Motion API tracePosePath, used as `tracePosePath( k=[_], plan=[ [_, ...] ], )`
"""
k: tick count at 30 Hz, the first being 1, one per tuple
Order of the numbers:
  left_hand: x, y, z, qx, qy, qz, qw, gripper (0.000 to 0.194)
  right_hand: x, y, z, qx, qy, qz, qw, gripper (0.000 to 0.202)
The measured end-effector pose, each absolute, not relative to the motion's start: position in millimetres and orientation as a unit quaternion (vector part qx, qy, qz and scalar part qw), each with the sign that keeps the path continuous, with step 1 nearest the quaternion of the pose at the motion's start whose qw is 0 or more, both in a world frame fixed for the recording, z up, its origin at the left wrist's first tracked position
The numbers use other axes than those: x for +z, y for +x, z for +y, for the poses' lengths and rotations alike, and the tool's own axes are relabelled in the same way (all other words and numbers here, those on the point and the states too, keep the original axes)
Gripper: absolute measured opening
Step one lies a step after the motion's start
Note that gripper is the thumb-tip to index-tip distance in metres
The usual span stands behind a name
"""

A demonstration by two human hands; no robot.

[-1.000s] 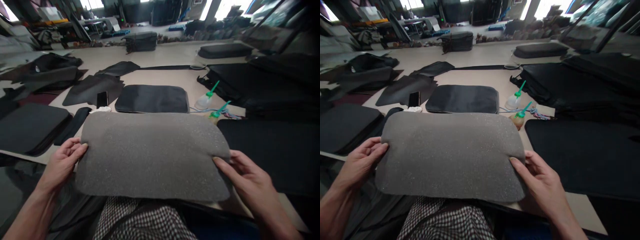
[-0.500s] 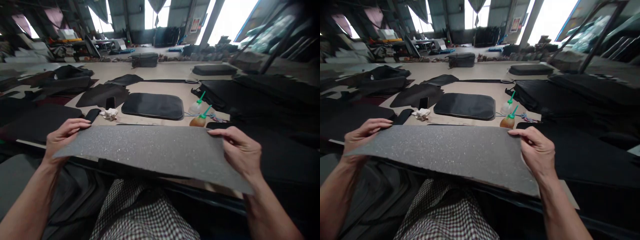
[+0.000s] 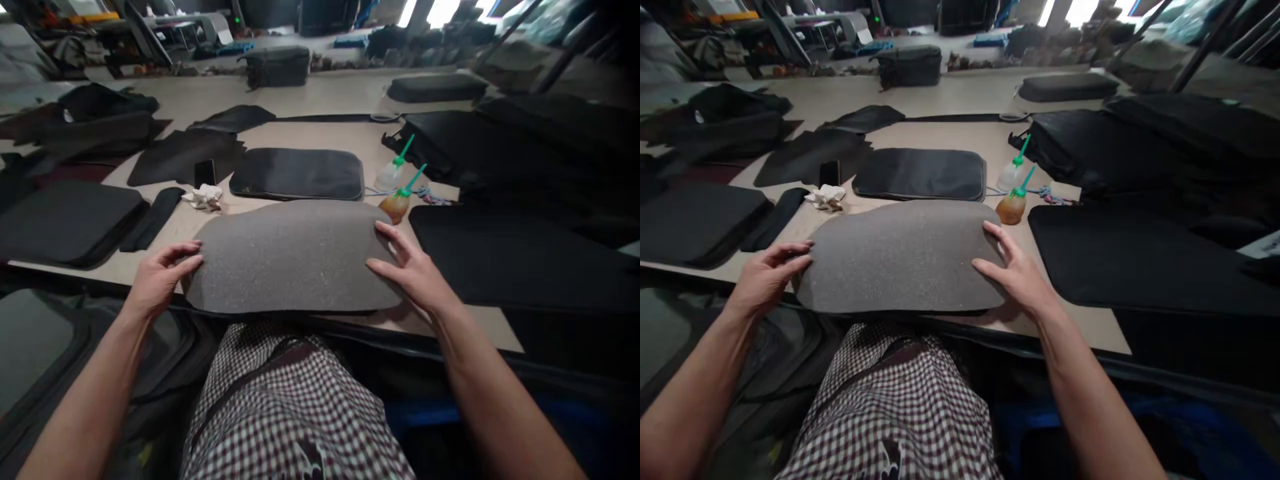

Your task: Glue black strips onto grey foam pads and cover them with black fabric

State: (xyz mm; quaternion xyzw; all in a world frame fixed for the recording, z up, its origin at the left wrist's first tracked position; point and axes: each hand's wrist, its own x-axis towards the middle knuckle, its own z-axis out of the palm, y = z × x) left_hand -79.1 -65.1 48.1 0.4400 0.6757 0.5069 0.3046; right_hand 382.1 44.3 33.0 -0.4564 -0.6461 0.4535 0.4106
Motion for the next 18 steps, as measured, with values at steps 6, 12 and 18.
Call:
tracePosePath(
  k=[6,12,18],
  plan=[
    [26,-83,-51,0.498,0.457,0.69,0.259,0.062,9,374,48,0.462,-0.499,-0.606,0.412,0.053],
    [22,-92,-45,0.473,0.408,0.71,0.325,0.062,0,371,46,0.43,-0.503,-0.614,0.431,0.052],
    [25,-86,-47,0.405,0.434,0.733,0.332,0.065,2,370,40,0.42,-0.543,-0.622,0.375,0.044]
  ],
)
